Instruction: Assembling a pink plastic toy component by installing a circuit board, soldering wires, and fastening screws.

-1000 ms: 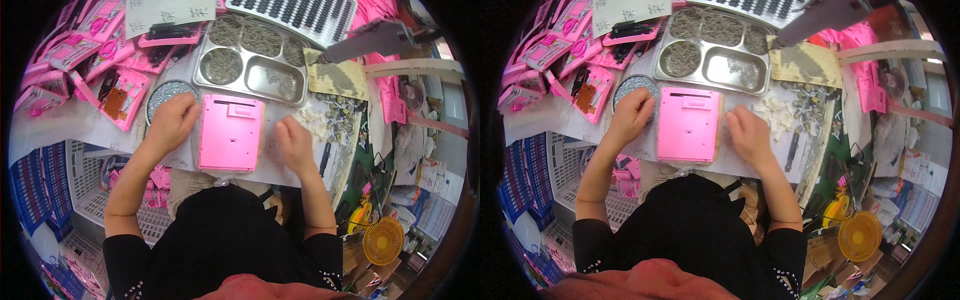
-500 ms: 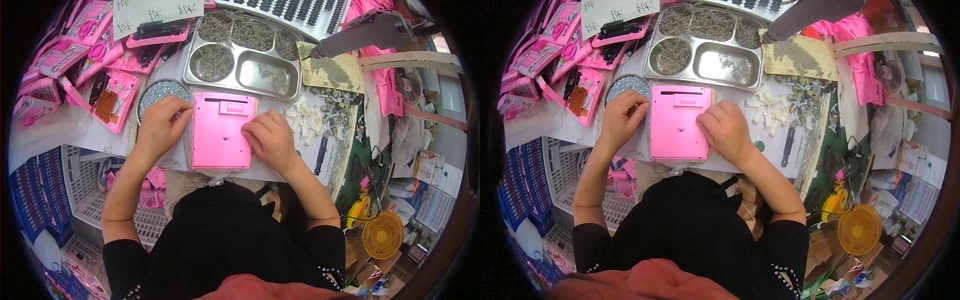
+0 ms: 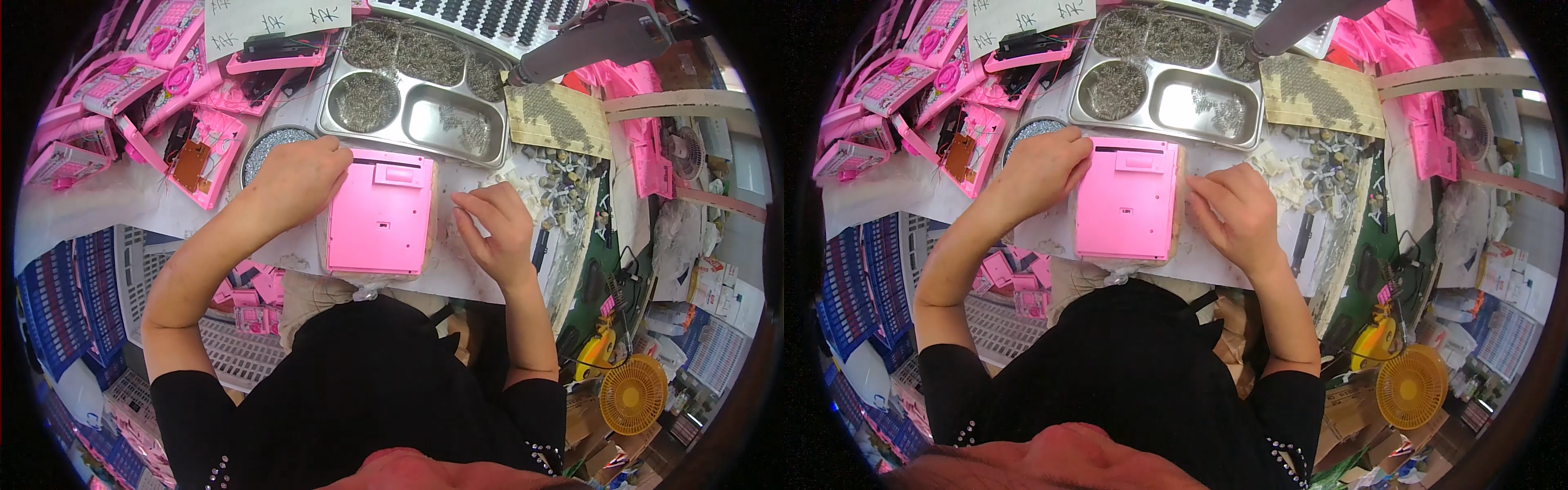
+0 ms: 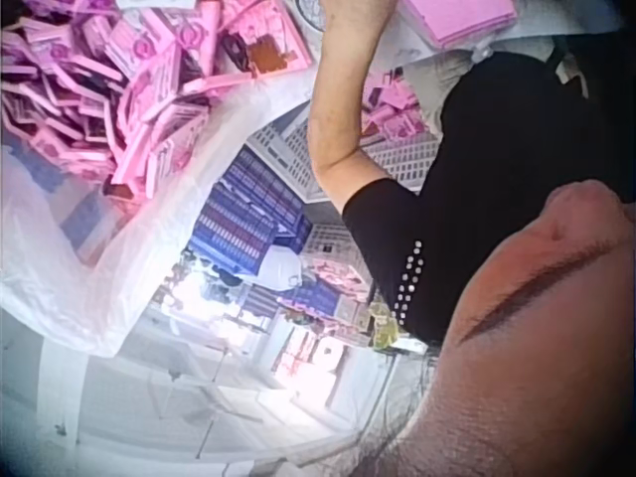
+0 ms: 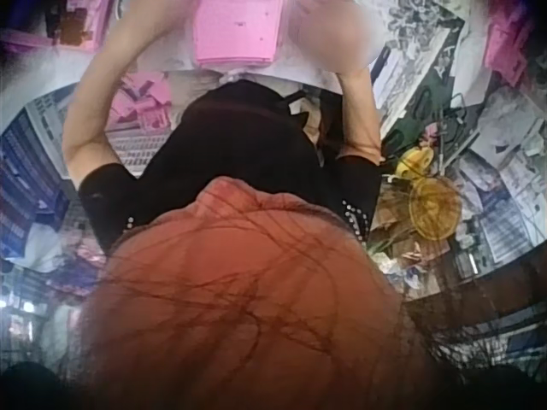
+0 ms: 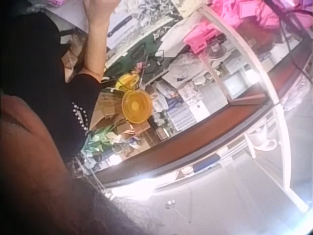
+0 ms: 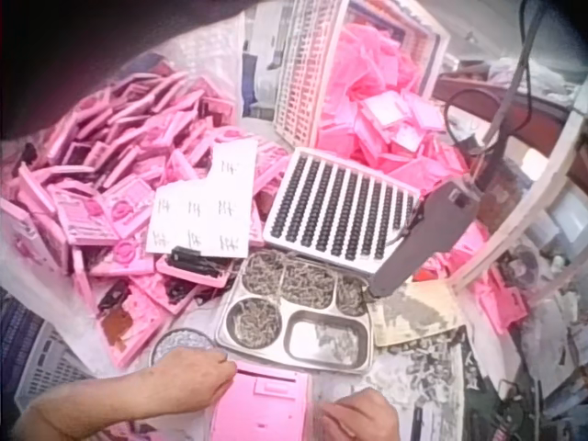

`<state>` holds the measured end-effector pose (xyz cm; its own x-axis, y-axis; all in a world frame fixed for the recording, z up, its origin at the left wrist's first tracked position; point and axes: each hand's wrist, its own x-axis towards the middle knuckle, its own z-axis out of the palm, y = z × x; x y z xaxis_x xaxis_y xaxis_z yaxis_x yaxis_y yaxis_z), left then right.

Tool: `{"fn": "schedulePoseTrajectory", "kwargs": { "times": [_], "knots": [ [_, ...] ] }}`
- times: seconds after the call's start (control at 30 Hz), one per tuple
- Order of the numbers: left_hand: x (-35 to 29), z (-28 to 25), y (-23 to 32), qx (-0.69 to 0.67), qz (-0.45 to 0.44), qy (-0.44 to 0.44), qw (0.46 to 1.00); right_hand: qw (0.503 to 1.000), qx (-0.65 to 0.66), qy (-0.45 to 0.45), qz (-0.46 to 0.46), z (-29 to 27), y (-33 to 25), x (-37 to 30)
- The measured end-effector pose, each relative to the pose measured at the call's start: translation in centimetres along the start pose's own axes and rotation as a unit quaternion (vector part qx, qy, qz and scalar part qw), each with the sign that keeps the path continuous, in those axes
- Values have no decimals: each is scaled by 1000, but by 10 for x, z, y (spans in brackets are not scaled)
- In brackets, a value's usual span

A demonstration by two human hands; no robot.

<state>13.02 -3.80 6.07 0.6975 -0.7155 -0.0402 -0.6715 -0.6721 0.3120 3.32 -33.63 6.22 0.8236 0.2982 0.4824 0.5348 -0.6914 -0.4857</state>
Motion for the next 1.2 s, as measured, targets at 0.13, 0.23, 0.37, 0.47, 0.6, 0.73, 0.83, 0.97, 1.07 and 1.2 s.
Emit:
{"fn": "schedulePoseTrajectory", "kwargs": {
  "times": [0.13,0.23,0.37,0.47,0.6,0.73,0.83,0.97,1.07,1.2],
  "knots": [
    [4,-8,-2,38,26,-53,998,1000,1,3,1,-2,-2,7],
    [7,-10,0,57,46,-68,995,1000,13,-2,-22,3,-4,18],
    [23,-13,2,81,33,-129,988,997,9,-25,-74,16,-9,53],
    [25,-20,1,54,9,-154,987,995,23,-24,-98,31,-10,86],
    [-10,-28,-11,-39,1,-42,998,991,3,-108,-81,74,-3,130],
    [-63,-44,-21,-130,-130,45,982,925,-121,-336,-131,149,-34,152],
    [-89,-28,-18,-187,-197,111,956,905,-144,-366,-161,167,-49,161],
    [-83,-17,-2,-237,-149,183,942,920,-130,-352,-116,159,-46,174],
    [-65,-23,1,-239,-115,175,948,925,-141,-322,-143,169,-34,171],
    [-52,-22,3,-246,-106,174,948,966,-106,-220,-88,154,-19,167]
  ]
}}
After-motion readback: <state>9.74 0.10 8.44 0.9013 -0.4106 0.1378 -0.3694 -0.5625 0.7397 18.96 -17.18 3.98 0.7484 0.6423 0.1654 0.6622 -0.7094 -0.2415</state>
